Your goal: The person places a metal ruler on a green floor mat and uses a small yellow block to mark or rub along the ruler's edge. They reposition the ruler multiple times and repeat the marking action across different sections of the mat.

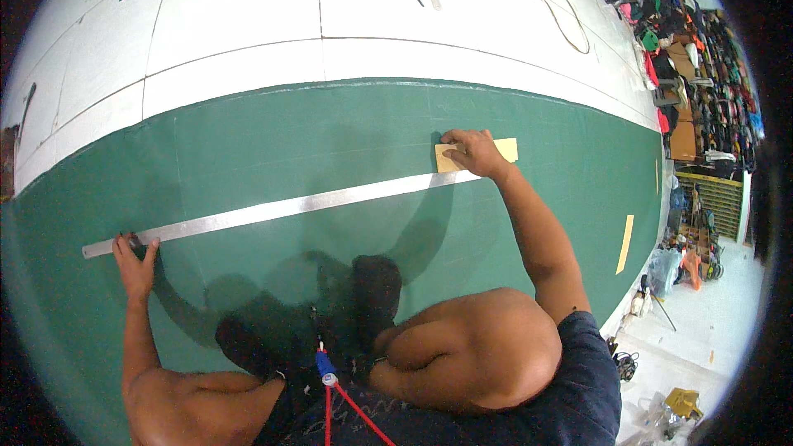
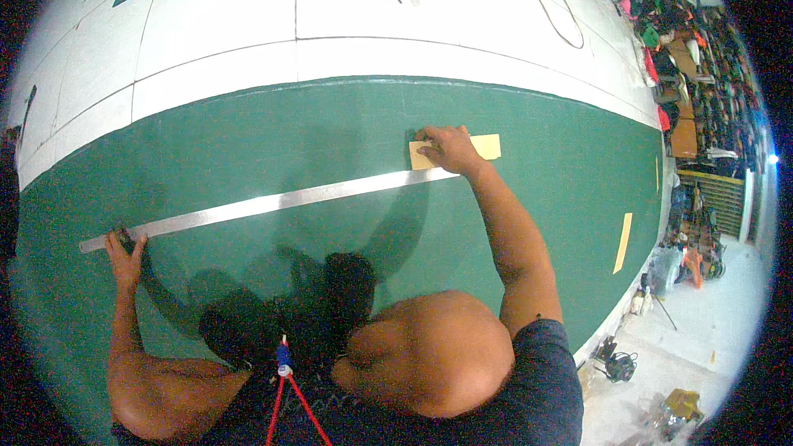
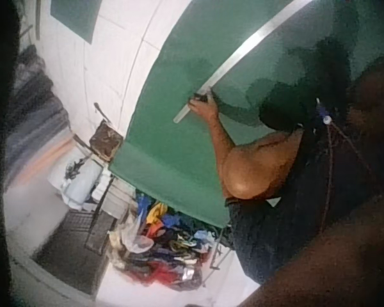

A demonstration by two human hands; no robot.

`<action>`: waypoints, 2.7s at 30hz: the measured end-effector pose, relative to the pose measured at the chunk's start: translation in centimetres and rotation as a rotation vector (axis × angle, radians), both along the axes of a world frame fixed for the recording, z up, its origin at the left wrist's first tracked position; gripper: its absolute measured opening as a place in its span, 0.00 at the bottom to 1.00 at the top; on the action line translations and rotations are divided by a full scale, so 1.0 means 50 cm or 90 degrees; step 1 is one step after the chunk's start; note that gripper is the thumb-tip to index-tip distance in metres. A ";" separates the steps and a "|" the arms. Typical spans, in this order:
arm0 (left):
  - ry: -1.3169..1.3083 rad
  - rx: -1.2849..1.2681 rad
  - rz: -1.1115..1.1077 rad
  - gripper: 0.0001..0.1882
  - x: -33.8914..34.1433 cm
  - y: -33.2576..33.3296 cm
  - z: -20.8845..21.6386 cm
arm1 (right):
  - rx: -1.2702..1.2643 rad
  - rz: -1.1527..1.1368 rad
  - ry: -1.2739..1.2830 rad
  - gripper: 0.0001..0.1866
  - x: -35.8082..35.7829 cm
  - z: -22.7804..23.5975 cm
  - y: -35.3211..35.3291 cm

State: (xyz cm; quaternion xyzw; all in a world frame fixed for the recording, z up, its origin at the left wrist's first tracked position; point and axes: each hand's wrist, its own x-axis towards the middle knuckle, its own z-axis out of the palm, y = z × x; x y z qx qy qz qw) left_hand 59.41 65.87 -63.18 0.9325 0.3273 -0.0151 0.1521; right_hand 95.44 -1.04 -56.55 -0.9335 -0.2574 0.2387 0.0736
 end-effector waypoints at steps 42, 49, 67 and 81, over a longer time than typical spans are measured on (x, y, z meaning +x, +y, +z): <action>-0.149 -0.047 -0.163 0.28 0.052 -0.052 0.021 | 0.123 0.340 0.146 0.18 -0.073 -0.026 0.741; -0.153 -0.015 -0.151 0.25 0.061 -0.054 0.035 | 0.231 0.288 0.151 0.15 -0.152 -0.076 0.866; -0.161 -0.042 -0.108 0.27 0.072 -0.063 0.030 | 0.251 0.271 0.137 0.13 -0.195 -0.076 0.883; -0.167 -0.031 -0.112 0.27 0.070 -0.063 0.022 | 0.258 0.324 0.122 0.12 -0.191 -0.070 0.884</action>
